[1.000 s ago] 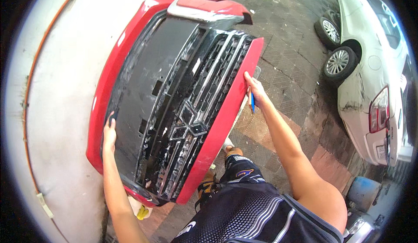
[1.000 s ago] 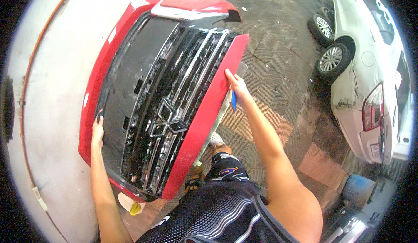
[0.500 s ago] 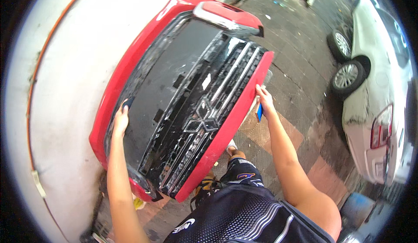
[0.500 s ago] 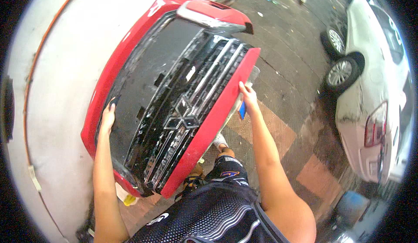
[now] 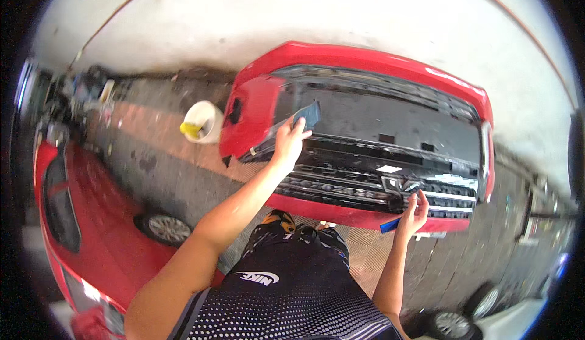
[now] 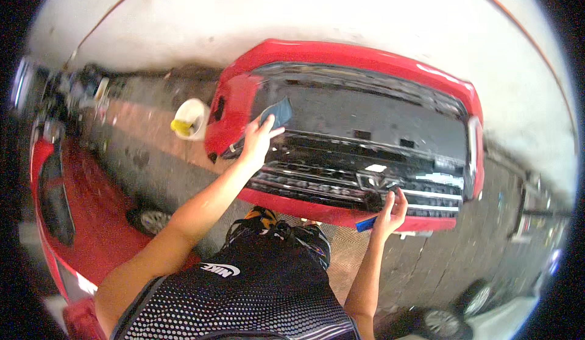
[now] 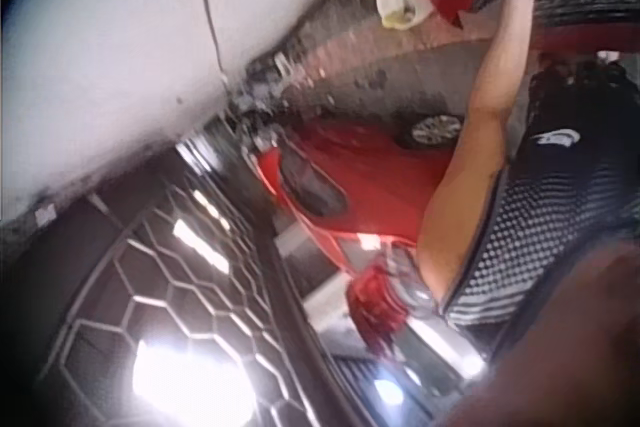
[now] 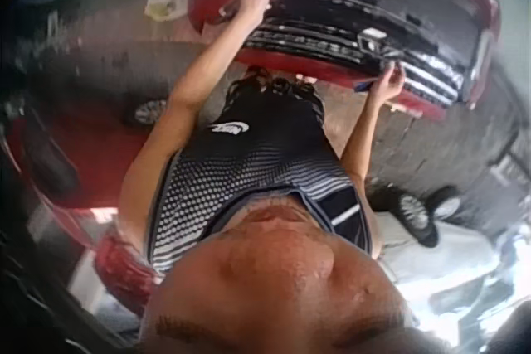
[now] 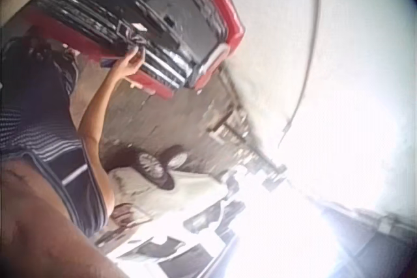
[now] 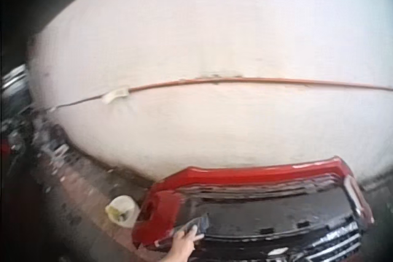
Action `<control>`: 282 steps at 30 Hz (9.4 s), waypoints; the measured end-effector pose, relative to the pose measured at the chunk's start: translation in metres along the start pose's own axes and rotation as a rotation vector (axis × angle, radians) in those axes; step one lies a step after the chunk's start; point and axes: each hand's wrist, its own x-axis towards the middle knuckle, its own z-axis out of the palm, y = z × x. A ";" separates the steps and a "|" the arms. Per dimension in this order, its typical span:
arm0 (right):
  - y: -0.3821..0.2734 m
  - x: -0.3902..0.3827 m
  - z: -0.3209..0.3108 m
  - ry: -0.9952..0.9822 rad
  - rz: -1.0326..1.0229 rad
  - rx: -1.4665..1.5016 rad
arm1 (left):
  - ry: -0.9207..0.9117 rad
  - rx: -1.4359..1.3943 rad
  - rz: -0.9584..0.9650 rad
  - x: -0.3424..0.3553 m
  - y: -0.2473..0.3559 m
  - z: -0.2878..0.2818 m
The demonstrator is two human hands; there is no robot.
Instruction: The person sands a detached red car bumper with a sanding block, focusing on the edges and surface. They dip the block into a bucket of water and continue sanding various sections of the bumper.
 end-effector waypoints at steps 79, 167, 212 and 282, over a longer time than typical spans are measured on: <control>-0.059 0.096 0.188 -0.145 -0.404 -1.013 | -0.399 0.738 0.692 0.134 -0.032 -0.199; 0.093 -0.436 0.501 0.075 0.303 0.532 | -1.155 0.705 0.820 0.143 -0.055 -0.385; 0.135 -0.379 0.509 -0.184 -0.244 0.847 | -0.914 0.633 1.878 0.147 -0.153 -0.398; 0.136 -0.372 0.509 -0.194 -0.259 0.849 | -0.834 0.393 1.842 0.174 -0.111 -0.276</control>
